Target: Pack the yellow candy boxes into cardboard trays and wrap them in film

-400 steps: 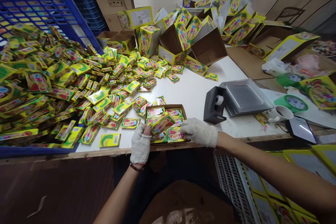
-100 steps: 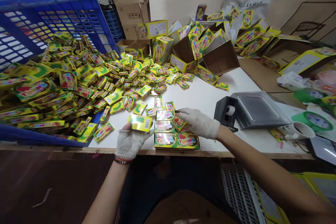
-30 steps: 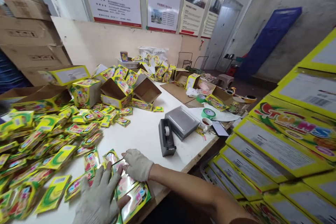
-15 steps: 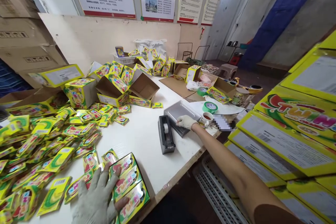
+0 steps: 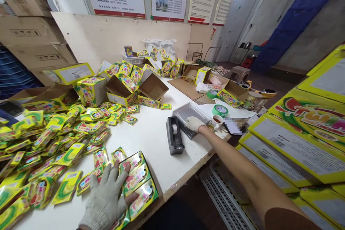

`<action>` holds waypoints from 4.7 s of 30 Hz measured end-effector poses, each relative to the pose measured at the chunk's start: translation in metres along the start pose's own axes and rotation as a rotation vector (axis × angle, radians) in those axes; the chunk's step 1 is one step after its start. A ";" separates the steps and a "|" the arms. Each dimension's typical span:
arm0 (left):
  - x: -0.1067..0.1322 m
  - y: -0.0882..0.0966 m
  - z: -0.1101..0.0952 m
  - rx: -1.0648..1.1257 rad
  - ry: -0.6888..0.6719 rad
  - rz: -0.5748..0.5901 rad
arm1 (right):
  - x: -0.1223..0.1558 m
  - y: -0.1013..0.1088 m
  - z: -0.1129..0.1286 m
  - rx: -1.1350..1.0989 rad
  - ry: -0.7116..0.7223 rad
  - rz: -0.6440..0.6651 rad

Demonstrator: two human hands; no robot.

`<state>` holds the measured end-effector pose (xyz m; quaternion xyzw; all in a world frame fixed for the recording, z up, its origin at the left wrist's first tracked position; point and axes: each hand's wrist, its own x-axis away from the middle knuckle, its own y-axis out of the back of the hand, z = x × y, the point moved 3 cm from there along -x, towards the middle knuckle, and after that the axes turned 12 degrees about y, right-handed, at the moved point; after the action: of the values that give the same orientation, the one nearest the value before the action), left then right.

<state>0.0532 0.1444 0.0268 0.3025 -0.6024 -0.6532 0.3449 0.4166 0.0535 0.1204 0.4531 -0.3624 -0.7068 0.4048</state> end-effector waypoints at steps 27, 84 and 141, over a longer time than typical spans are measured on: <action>-0.012 0.008 0.079 1.350 0.587 -0.063 | -0.044 -0.150 0.171 -1.064 -0.128 0.808; 0.056 0.108 -0.024 2.074 0.271 -0.190 | 0.006 -0.030 0.230 -1.188 0.282 0.448; 0.046 0.095 -0.037 2.118 0.307 -0.030 | 0.020 -0.049 0.216 -1.285 0.066 0.427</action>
<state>0.0645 0.0819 0.1190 0.5341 -0.8092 0.2432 -0.0292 0.1976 0.0869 0.1411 0.0623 0.0604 -0.6722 0.7352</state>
